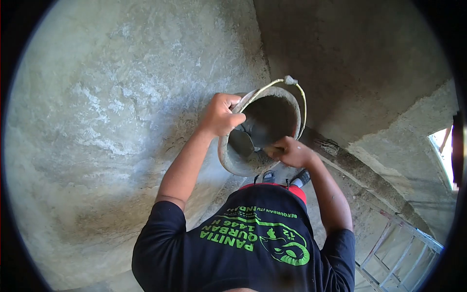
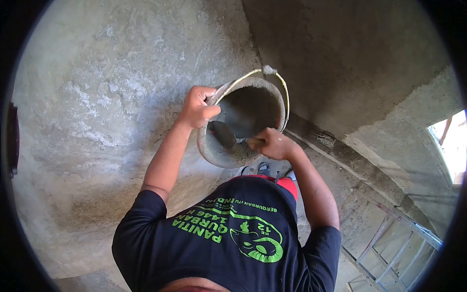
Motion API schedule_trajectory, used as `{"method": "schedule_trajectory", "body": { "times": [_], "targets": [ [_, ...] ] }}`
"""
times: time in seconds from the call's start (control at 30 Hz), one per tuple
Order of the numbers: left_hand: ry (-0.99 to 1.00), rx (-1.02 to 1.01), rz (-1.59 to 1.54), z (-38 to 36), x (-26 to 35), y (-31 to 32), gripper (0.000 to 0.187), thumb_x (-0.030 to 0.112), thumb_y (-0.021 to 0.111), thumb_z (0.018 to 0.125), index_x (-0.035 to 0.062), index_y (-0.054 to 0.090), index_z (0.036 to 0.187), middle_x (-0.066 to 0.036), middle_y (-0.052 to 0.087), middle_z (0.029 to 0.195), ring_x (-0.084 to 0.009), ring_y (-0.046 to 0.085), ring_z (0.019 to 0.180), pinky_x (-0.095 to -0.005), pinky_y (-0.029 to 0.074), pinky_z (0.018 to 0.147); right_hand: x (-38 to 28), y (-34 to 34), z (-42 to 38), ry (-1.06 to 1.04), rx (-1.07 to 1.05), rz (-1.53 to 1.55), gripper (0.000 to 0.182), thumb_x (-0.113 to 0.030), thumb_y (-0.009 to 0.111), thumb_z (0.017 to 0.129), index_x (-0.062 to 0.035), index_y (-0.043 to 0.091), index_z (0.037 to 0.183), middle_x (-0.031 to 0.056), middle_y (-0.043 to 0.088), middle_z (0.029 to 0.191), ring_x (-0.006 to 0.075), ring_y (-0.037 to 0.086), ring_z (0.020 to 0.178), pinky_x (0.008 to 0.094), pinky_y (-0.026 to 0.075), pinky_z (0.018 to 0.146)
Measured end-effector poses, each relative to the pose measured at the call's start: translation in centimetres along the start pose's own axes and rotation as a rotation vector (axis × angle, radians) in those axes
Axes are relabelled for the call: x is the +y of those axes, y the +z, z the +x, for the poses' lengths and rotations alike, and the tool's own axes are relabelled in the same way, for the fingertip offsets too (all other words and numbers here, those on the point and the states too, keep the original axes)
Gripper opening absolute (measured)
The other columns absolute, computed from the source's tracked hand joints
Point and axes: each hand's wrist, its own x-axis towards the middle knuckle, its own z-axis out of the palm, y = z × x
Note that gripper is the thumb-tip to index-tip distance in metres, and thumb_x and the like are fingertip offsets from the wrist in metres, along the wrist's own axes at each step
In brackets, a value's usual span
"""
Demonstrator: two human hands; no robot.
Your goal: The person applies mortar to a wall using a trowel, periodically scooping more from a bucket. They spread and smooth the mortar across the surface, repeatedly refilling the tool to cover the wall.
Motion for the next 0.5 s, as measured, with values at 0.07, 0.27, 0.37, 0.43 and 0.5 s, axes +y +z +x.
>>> {"method": "schedule_trajectory", "body": {
  "times": [0.07, 0.27, 0.37, 0.43, 0.5],
  "targets": [
    [0.0, -0.02, 0.03, 0.4, -1.3, 0.4, 0.01, 0.003, 0.061, 0.066, 0.0012, 0.051, 0.062, 0.006, 0.044, 0.056, -0.0048, 0.039, 0.057, -0.0305, 0.03, 0.049, 0.2, 1.0, -0.2, 0.195, -0.127, 0.171, 0.028, -0.028, 0.066, 0.095, -0.0007, 0.072, 0.09, 0.0107, 0.065, 0.067, 0.0185, 0.063, 0.056, 0.0345, 0.048, 0.053],
    [-0.016, 0.125, 0.146, 0.7, -1.7, 0.9, 0.012, 0.005, 0.062, 0.066, 0.0024, 0.051, 0.061, 0.005, 0.044, 0.056, -0.0064, 0.04, 0.055, -0.0312, 0.03, 0.049, 4.1, 3.9, -0.2, 0.144, -0.1, 1.361, 0.034, -0.033, 0.063, 0.1, 0.0011, 0.065, 0.101, 0.0085, 0.063, 0.078, 0.0155, 0.056, 0.052, 0.0285, 0.042, 0.044],
    [-0.066, 0.284, -0.018, 0.5, -3.5, 1.3, 0.012, 0.006, 0.063, 0.066, 0.0033, 0.053, 0.061, 0.005, 0.046, 0.057, -0.0068, 0.041, 0.056, -0.0311, 0.03, 0.049, 5.6, 1.5, -2.0, 0.027, -0.089, 1.304, 0.038, -0.035, 0.064, 0.099, 0.0018, 0.064, 0.108, 0.0104, 0.062, 0.08, 0.0171, 0.055, 0.051, 0.029, 0.042, 0.043],
    [-0.086, 0.372, -0.166, 1.0, -3.3, 2.1, 0.012, 0.006, 0.063, 0.066, 0.0034, 0.053, 0.061, 0.005, 0.047, 0.058, -0.0069, 0.042, 0.056, -0.0313, 0.03, 0.05, 4.8, -1.5, -3.5, -0.068, -0.044, 1.164, 0.047, -0.041, 0.066, 0.095, 0.0043, 0.064, 0.107, 0.0116, 0.063, 0.082, 0.0175, 0.054, 0.047, 0.0283, 0.04, 0.042],
    [-0.092, 0.54, -0.244, 1.1, -3.1, 3.5, 0.009, 0.005, 0.063, 0.066, 0.0027, 0.055, 0.062, 0.005, 0.047, 0.058, -0.0068, 0.041, 0.056, -0.0314, 0.03, 0.05, 4.5, -4.0, -5.4, -0.094, 0.004, 1.129, 0.048, -0.04, 0.066, 0.095, 0.0053, 0.064, 0.11, 0.012, 0.063, 0.081, 0.0175, 0.054, 0.048, 0.028, 0.041, 0.043]
  ]
}}
